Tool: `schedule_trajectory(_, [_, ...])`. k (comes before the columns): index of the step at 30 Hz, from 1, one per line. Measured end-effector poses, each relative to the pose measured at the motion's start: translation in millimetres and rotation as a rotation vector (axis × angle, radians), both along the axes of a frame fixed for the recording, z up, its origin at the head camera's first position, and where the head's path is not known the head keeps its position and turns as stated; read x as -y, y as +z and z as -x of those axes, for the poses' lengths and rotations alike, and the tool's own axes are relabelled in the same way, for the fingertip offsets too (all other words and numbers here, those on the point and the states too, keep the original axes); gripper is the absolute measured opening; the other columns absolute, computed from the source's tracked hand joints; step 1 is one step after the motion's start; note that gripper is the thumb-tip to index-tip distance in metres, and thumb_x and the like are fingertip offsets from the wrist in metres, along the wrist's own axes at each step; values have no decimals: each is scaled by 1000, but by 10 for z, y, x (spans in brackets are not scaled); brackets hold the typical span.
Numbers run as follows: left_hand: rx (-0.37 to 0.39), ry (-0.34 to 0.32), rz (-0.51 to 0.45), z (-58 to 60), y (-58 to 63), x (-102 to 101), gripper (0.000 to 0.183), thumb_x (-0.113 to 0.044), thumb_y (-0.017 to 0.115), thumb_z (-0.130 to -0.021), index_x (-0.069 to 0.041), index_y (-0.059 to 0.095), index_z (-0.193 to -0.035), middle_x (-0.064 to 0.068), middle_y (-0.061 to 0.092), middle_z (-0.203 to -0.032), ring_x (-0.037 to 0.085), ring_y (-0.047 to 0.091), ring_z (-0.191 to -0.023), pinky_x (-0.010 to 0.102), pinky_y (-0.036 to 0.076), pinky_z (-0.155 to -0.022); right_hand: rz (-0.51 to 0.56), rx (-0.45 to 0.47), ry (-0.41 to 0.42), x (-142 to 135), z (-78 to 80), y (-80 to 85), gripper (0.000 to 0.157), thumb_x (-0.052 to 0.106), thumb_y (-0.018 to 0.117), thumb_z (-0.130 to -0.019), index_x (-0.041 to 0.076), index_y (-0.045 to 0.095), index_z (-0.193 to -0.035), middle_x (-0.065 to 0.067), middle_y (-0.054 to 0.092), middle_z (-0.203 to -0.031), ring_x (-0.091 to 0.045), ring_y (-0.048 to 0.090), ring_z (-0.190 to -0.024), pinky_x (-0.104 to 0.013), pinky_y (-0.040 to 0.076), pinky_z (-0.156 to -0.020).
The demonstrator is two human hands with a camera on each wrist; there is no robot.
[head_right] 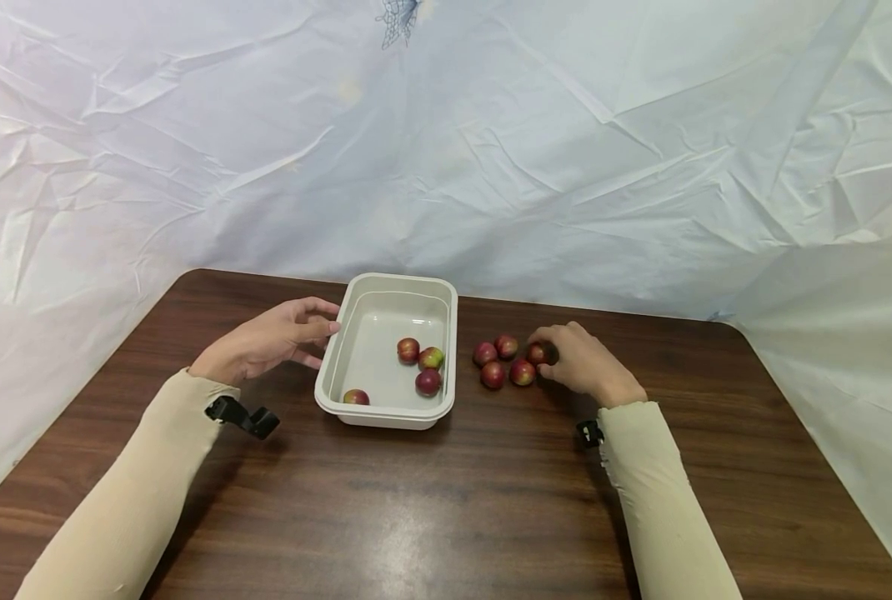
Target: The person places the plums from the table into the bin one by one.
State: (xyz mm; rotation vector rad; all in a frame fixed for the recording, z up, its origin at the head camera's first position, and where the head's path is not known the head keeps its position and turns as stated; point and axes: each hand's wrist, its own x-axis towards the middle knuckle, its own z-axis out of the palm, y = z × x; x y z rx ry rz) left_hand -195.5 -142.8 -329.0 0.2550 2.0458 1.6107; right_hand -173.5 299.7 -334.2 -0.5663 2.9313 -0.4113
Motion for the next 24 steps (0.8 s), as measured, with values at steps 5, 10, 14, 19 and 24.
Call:
schedule_trajectory(5, [2, 0, -1, -2, 1, -6, 49, -19, 56, -107, -1, 38, -148, 25, 60, -131, 26, 66, -104, 41, 63, -86, 1, -9, -15, -2, -13, 15, 40, 5, 72, -91, 2, 64, -130, -20, 66, -124, -41, 55, -123, -62, 47, -102])
schedule_trajectory(10, [0, 0, -2, -4, 6, -10, 49, -18, 55, -107, -1, 38, -148, 24, 60, -130, 25, 66, -103, 41, 63, -86, 12, -43, -26, -4, -14, 39, 38, 9, 72, -92, 4, 65, -129, -18, 65, -125, -40, 53, -124, -62, 44, -104])
schedule_trajectory(14, [-1, 0, 0, -4, 3, -7, 48, -19, 55, -107, -1, 38, -148, 24, 60, -131, 27, 66, -105, 41, 63, -86, 23, -71, -24, -1, -11, 58, 38, 11, 73, -92, 4, 65, -128, -17, 66, -124, -40, 52, -124, -62, 43, -106])
schedule_trajectory(19, [1, 2, 3, -4, -3, -3, 49, -20, 56, -107, -2, 38, -148, 24, 60, -133, 29, 66, -108, 41, 63, -87, 33, -95, -9, 13, -2, 81, 37, 10, 74, -91, 5, 66, -127, -16, 67, -122, -39, 54, -122, -61, 44, -104])
schedule_trajectory(24, [0, 2, 1, -3, -4, -1, 49, -20, 56, -107, -2, 38, -148, 24, 60, -132, 29, 66, -107, 41, 63, -86, 42, -135, 11, 35, 6, 102, 36, 9, 75, -90, 4, 67, -125, -14, 69, -121, -38, 56, -121, -59, 45, -104])
